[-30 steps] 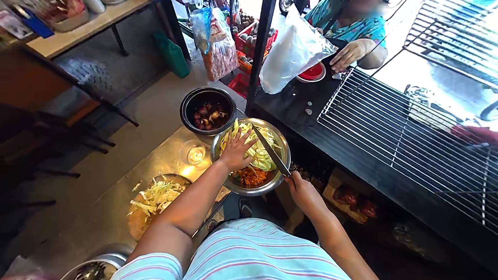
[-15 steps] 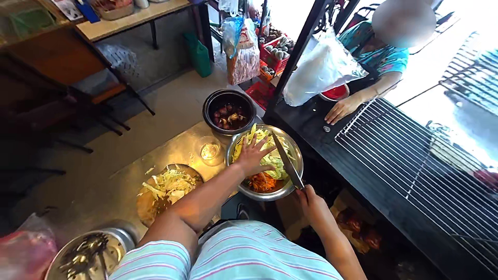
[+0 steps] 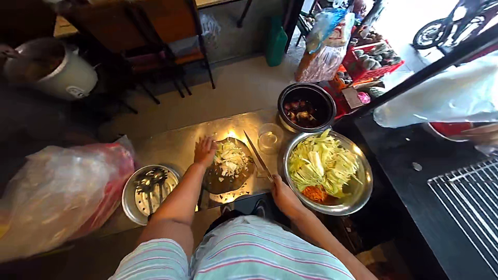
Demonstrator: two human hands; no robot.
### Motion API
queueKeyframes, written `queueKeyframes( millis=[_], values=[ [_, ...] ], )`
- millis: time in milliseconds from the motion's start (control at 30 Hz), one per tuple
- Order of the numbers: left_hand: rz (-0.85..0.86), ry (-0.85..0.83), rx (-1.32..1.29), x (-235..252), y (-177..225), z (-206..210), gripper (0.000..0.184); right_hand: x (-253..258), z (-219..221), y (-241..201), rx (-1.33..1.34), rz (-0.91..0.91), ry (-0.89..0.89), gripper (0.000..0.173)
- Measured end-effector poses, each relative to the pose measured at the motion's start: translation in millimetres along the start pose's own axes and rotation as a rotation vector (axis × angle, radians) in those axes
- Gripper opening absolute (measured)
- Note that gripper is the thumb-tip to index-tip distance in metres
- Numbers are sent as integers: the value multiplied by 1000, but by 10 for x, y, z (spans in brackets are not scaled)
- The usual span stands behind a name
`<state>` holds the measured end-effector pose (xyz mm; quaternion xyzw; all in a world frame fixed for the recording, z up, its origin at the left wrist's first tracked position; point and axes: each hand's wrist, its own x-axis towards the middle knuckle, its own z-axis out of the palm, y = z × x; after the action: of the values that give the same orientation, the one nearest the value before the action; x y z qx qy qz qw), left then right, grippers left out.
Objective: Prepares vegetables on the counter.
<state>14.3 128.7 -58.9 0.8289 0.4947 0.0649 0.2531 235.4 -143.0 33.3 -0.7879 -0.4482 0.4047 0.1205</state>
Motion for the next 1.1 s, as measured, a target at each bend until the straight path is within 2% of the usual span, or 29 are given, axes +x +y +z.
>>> queueKeyframes(
  millis=[133,233,300,400,467,567,667,767,867,933,1100],
  values=[
    [164,-23,4,-127,93,248,63,527,276,-293,-147,53,-23,48],
    [218,-131,-103,-347,184,264,75,670,466,-425,-266,45,-63,52],
    [208,-139,-197,-489,161,210,96,645,552,-487,-306,26,-108,54],
    [180,-107,-214,-624,88,141,137,535,595,-463,-312,-18,-98,49],
    [200,-145,-143,-678,27,122,145,437,576,-392,-257,-27,-62,47],
    [297,-204,-7,-725,-38,114,141,326,517,-215,-111,51,-22,48],
    [387,-212,97,-764,-19,146,128,236,688,104,127,72,89,44],
    [296,-183,117,-749,57,149,122,158,925,208,357,52,108,45],
    [167,-181,126,-667,113,157,131,176,1171,121,469,15,53,42],
    [149,-177,119,-614,139,178,134,258,1299,16,505,7,8,41],
    [155,-144,90,-566,251,241,121,423,1488,-313,476,-28,-45,39]
  ],
)
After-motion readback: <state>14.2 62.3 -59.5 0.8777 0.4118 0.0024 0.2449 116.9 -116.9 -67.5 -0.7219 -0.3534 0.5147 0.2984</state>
